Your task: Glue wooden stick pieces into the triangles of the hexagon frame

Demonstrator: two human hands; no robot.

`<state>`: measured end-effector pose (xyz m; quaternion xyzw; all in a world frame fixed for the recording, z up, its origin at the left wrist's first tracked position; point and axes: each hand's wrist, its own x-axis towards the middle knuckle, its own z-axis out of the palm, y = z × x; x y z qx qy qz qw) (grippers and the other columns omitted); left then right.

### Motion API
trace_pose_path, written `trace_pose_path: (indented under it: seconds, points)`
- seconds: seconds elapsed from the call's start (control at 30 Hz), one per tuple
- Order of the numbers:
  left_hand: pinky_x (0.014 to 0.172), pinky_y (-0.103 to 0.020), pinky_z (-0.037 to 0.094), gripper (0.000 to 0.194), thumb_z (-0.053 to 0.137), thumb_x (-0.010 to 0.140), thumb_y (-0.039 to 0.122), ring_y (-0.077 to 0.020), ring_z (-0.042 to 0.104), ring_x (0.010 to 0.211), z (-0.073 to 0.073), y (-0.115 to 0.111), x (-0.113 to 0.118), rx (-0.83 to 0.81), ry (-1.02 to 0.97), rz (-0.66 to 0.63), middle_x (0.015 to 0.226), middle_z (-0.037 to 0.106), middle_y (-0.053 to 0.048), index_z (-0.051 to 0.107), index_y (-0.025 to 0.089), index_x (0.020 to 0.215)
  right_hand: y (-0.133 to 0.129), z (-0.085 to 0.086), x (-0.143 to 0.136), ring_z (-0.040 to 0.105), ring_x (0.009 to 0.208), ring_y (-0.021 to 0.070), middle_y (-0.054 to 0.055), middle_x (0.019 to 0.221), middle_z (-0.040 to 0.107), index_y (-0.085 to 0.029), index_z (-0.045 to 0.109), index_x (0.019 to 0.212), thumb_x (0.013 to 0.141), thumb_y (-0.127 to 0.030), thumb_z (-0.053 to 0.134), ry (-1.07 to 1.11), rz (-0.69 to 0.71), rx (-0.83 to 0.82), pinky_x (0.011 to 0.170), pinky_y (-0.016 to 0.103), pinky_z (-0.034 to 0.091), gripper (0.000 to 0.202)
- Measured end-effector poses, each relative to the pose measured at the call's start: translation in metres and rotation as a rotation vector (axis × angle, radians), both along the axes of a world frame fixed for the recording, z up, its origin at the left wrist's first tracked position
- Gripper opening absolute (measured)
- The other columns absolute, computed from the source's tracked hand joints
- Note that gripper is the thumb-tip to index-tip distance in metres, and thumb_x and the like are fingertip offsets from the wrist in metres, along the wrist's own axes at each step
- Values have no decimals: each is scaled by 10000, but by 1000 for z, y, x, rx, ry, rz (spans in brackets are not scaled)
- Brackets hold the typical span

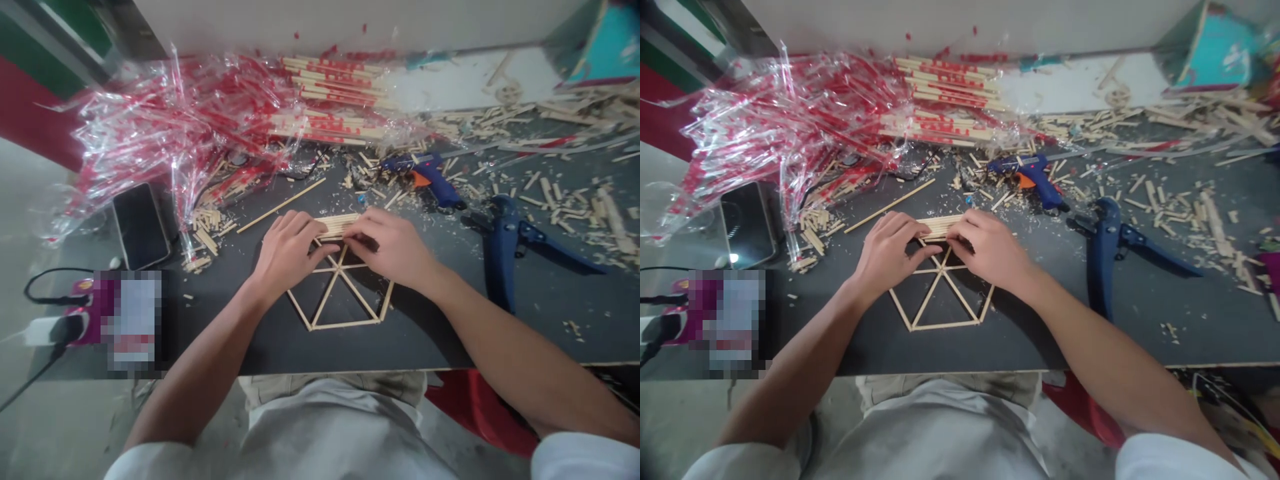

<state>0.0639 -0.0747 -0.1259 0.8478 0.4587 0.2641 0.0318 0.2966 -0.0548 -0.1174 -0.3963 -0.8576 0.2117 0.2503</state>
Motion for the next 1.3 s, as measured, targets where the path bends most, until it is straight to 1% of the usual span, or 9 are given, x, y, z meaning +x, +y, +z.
trace_pose_path:
  seconds: [0.17, 0.4, 0.67, 0.77, 0.9, 1.0, 1.1, 1.2, 1.3]
  points:
    - [823, -351, 470, 250, 683, 1007, 430, -216, 629, 886, 3, 0, 1, -20, -26, 5, 904, 726, -54, 699, 191, 938, -1, 1, -5, 627, 768, 198, 65, 874, 655, -204, 725, 915, 988, -250, 585, 11, -50, -10, 738, 342, 503, 165]
    - [803, -346, 449, 143, 731, 976, 324, -202, 639, 852, 6, -4, 10, -35, -33, 82, 863, 721, -30, 721, 199, 906, -1, 0, -7, 615, 794, 196, 64, 885, 653, -199, 738, 939, 1005, -266, 582, -11, -42, -23, 754, 334, 485, 183]
    - [812, -359, 453, 211, 637, 1039, 323, -204, 628, 858, 7, -1, 11, -15, 13, 29, 874, 716, -45, 757, 215, 903, 0, 0, -7, 633, 802, 200, 60, 876, 675, -206, 759, 917, 1002, -302, 618, 31, -77, -69, 766, 347, 490, 191]
    - [800, -355, 440, 257, 590, 1065, 325, -197, 619, 830, 7, 1, 11, 18, 65, -5, 865, 708, -45, 759, 208, 909, 1, 1, -7, 649, 801, 203, 60, 866, 693, -204, 773, 915, 993, -304, 649, 42, -87, -80, 764, 348, 492, 178]
    - [782, -359, 417, 319, 537, 1087, 312, -199, 606, 829, 9, 0, 11, 65, 141, -30, 863, 700, -47, 739, 199, 867, 2, 2, -7, 659, 794, 204, 58, 878, 721, -221, 785, 916, 990, -356, 671, 48, -111, -114, 758, 349, 490, 191]
    - [780, -360, 407, 330, 501, 1098, 288, -198, 588, 820, 12, 0, 12, 86, 195, -44, 861, 696, -43, 726, 206, 870, 2, 3, -7, 645, 793, 207, 72, 905, 727, -219, 789, 938, 1020, -376, 616, 49, -148, -106, 756, 352, 477, 247]
    - [791, -365, 398, 311, 500, 1092, 248, -202, 580, 805, 14, 0, 13, 165, 286, -61, 847, 693, -42, 711, 195, 869, 2, 3, -6, 629, 786, 208, 85, 925, 720, -207, 783, 975, 1049, -353, 546, 50, -193, -68, 754, 353, 470, 288]
    - [790, -368, 389, 302, 505, 1080, 204, -204, 581, 792, 18, 0, 14, 228, 357, -80, 827, 691, -39, 696, 187, 848, 2, 2, -6, 630, 794, 212, 88, 923, 714, -200, 769, 983, 1057, -339, 524, 53, -195, -46, 761, 354, 475, 291]
    - [790, -362, 387, 288, 522, 1071, 189, -203, 581, 789, 22, -1, 15, 234, 400, -89, 825, 691, -34, 682, 188, 832, 2, -2, -6, 628, 792, 216, 88, 924, 717, -202, 756, 966, 1059, -342, 516, 66, -179, -26, 755, 361, 483, 293]
